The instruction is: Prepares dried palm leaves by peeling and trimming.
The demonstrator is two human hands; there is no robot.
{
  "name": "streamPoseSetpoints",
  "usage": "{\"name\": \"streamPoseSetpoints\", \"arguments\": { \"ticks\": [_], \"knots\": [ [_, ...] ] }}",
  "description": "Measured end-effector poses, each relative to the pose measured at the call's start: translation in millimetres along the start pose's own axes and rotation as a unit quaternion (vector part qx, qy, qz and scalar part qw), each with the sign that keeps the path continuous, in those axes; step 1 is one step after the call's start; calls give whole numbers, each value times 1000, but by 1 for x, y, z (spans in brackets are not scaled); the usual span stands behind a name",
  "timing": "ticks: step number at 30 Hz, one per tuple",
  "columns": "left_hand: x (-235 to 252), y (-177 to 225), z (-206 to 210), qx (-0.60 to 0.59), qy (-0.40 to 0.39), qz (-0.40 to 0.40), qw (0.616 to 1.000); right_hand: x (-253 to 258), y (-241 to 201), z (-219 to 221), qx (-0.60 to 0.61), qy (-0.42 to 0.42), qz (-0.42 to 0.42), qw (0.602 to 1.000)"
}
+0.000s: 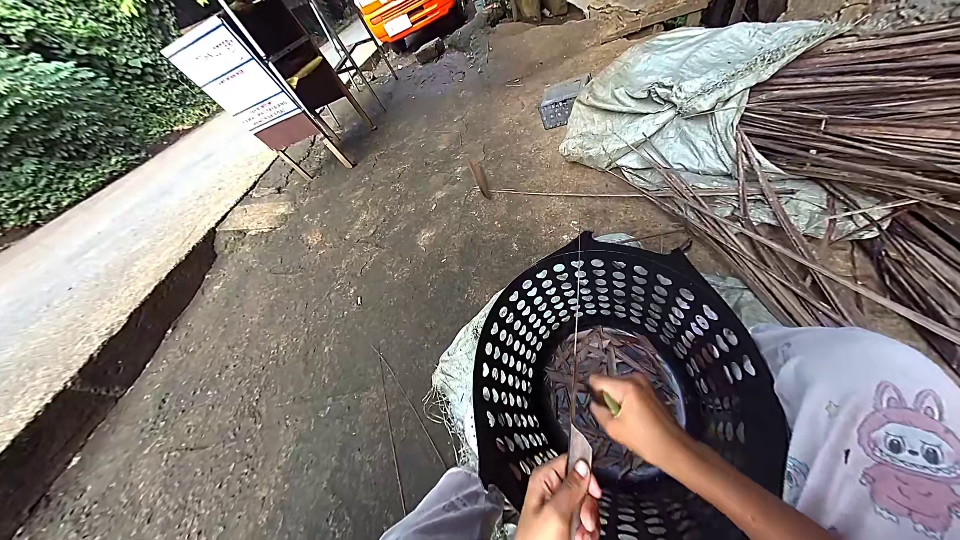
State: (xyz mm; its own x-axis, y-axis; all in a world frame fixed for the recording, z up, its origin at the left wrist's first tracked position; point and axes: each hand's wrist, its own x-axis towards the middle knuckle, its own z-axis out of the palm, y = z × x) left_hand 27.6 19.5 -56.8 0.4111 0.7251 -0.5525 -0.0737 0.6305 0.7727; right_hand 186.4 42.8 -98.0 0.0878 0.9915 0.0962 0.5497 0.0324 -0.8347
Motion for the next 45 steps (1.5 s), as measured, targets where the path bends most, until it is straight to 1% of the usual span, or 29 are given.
{"name": "streamPoseSetpoints", "arguments": {
  "ticks": [1, 2, 3, 5, 6, 8, 10, 13, 15, 18, 20, 22, 24, 25, 27, 29, 30, 31, 32, 34, 37, 38, 40, 41, 42, 45],
  "knots": [
    [2, -1, -1, -32, -19, -6, 999, -5, 3, 3, 17, -19, -66, 998],
    [3, -2, -3, -60, -38, -9, 997, -5, 3, 2, 29, -66, -97, 993],
    [4, -2, -3, -82, -46, -11, 995, -3, 1, 0, 25, -117, -99, 988],
    [3, 0, -4, -87, -27, -7, 996, 8, -10, -5, -15, -208, -41, 977],
    [2, 1, -4, -76, -12, 0, 997, 12, -14, -4, -33, -218, -18, 975],
    [4, 4, -3, -84, 4, 8, 996, 16, -22, -1, -46, -206, 25, 977],
    [8, 5, -4, -136, -10, 11, 991, 18, -26, 3, -51, -174, 43, 983],
    [13, 6, -6, -205, -35, 9, 978, 16, -24, 15, -48, -87, 14, 995],
    [14, 6, -7, -224, -49, 8, 973, 15, -24, 19, -49, -52, 18, 997],
    [10, 2, -3, -202, -65, 1, 977, 24, -17, 15, -48, -5, 75, 996],
    [5, -1, -1, -178, -68, -3, 982, 34, -10, 7, -47, 22, 93, 994],
    [4, -5, -4, -171, -87, 2, 981, 40, -1, -2, -38, 48, 106, 992],
    [5, -6, -7, -182, -101, 4, 978, 41, -1, -9, -35, 40, 116, 992],
    [5, -6, -8, -184, -100, 4, 978, 36, -3, -11, -28, 17, 102, 994],
    [4, -3, -7, -150, -79, 10, 985, 20, -4, -8, -2, -39, 18, 999],
    [0, 0, -2, -35, -39, 34, 998, 8, -1, -2, 20, -86, -67, 994],
    [-2, 1, 0, 33, -17, 47, 998, 6, -3, -2, 20, -117, -71, 990],
    [-3, 2, 3, 96, 8, 55, 994, 7, -7, -3, 6, -148, -48, 988],
    [-4, 2, 4, 144, 30, 58, 987, 8, -10, -3, -15, -160, -25, 987],
    [-1, 3, 5, 180, 57, 57, 980, 13, -14, 2, -33, -143, 11, 989],
    [2, 6, 6, 166, 69, 52, 982, 32, -18, 1, -31, -115, 131, 984],
    [1, 6, 7, 162, 69, 45, 983, 41, -16, -3, -27, -96, 165, 981],
    [-2, 4, 6, 151, 66, 31, 986, 50, -7, -11, -21, -27, 192, 981],
    [-3, 3, 6, 143, 66, 27, 987, 50, -7, -15, -23, -14, 194, 981],
    [-4, 3, 6, 134, 63, 22, 989, 45, -9, -17, -27, -12, 176, 984],
    [-2, 6, 6, 85, 44, 19, 995, 14, -16, -4, -31, -45, 70, 996]
  ]
}}
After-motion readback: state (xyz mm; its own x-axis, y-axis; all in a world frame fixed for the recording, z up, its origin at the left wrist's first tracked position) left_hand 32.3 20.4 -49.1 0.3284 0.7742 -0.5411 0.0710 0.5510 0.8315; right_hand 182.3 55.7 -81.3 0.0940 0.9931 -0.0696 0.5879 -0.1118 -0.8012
